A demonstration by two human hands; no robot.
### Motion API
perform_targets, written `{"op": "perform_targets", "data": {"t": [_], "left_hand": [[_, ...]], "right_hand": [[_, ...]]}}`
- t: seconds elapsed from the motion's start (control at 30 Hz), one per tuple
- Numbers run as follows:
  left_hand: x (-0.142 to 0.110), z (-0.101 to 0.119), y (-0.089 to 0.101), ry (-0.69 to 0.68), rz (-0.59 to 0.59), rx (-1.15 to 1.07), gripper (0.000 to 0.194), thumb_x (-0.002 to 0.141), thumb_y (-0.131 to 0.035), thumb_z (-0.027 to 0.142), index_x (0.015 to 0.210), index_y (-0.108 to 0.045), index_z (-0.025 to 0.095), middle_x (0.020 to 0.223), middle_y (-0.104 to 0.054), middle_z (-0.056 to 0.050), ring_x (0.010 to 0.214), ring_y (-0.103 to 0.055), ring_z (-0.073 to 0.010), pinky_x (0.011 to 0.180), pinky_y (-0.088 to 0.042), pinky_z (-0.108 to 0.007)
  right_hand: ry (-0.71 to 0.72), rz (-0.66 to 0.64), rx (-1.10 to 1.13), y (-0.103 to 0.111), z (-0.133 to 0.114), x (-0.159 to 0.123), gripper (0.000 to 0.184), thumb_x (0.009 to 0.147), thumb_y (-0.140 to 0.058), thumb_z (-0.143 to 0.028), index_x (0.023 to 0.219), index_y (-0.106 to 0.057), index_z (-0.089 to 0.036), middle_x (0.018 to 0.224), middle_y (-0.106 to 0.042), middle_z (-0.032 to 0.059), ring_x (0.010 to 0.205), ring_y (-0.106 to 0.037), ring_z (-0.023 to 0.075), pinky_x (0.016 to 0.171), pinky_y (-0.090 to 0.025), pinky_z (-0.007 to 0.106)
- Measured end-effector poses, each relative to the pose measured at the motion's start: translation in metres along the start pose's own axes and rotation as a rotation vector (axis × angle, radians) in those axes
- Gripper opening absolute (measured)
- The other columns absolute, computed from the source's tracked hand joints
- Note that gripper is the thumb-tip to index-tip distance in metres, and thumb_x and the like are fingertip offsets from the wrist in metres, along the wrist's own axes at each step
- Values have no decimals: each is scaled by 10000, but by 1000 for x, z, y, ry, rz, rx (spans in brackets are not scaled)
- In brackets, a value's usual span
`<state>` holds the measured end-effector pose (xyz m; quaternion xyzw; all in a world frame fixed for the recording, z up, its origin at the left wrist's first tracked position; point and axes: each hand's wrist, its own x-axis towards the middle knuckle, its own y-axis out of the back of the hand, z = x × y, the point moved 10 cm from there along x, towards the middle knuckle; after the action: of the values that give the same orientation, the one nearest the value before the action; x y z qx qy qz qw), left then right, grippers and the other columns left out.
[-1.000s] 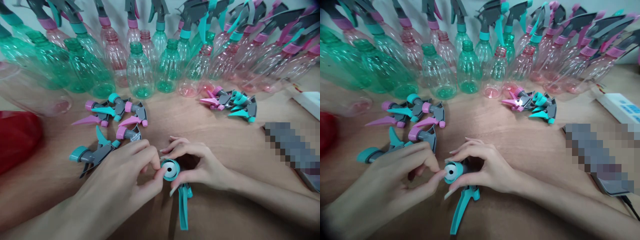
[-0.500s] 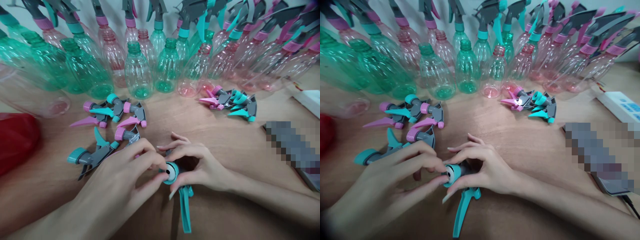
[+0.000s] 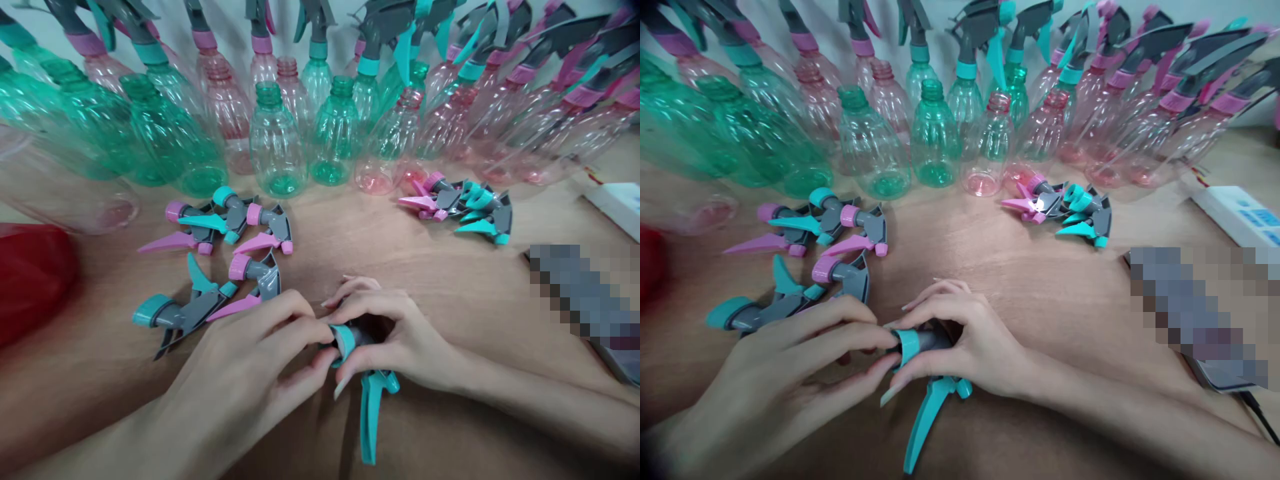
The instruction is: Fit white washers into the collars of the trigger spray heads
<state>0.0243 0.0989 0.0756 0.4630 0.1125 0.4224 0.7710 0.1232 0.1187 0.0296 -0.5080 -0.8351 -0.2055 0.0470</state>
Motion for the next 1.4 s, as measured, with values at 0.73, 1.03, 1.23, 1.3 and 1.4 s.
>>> {"op": "perform_targets", "data": {"t": [0.73, 1.03, 1.23, 1.3, 1.4], "left_hand": [[2, -7, -3, 125, 95, 21, 25, 824, -621, 198, 799, -620, 195, 784, -587, 42, 579, -565, -87, 513, -418, -223], [-2, -15, -4, 169, 113, -149, 79, 834, -638, 148, 838, -641, 227, 828, -565, 54, 652, -553, -53, 580, -429, -158], [6, -22, -7, 166, -19, -253, 177, 883, -586, 135, 913, -670, 287, 878, -567, 55, 723, -580, -55, 616, -445, -153], [9, -19, -5, 126, -32, -265, 218, 863, -575, 94, 918, -680, 276, 870, -568, 52, 689, -572, -43, 593, -440, -142], [11, -12, 0, 61, 9, -217, 239, 814, -567, 50, 929, -672, 231, 888, -569, 38, 698, -571, -41, 640, -453, -143]], "right_hand": [[-50, 39, 93, 2, 5, -3, 382, 597, -861, -324, 930, -689, -250, 994, -705, 45, 1034, -615, 233, 904, -476, 425], [-52, 33, 111, 2, 5, -2, 391, 593, -869, -279, 946, -701, -257, 986, -719, 34, 1052, -629, 233, 928, -480, 419], [-224, -25, 422, -4, 24, -5, 434, 612, -856, -188, 1011, -713, -285, 1183, -654, 42, 1147, -601, 236, 979, -486, 415], [-257, -36, 483, -6, 28, -5, 439, 604, -857, -161, 1003, -718, -286, 1180, -654, 38, 1159, -593, 232, 981, -487, 404], [-275, -43, 528, -6, 30, -4, 454, 593, -858, -140, 997, -722, -296, 1185, -651, 26, 1151, -599, 213, 974, -494, 371]]}}
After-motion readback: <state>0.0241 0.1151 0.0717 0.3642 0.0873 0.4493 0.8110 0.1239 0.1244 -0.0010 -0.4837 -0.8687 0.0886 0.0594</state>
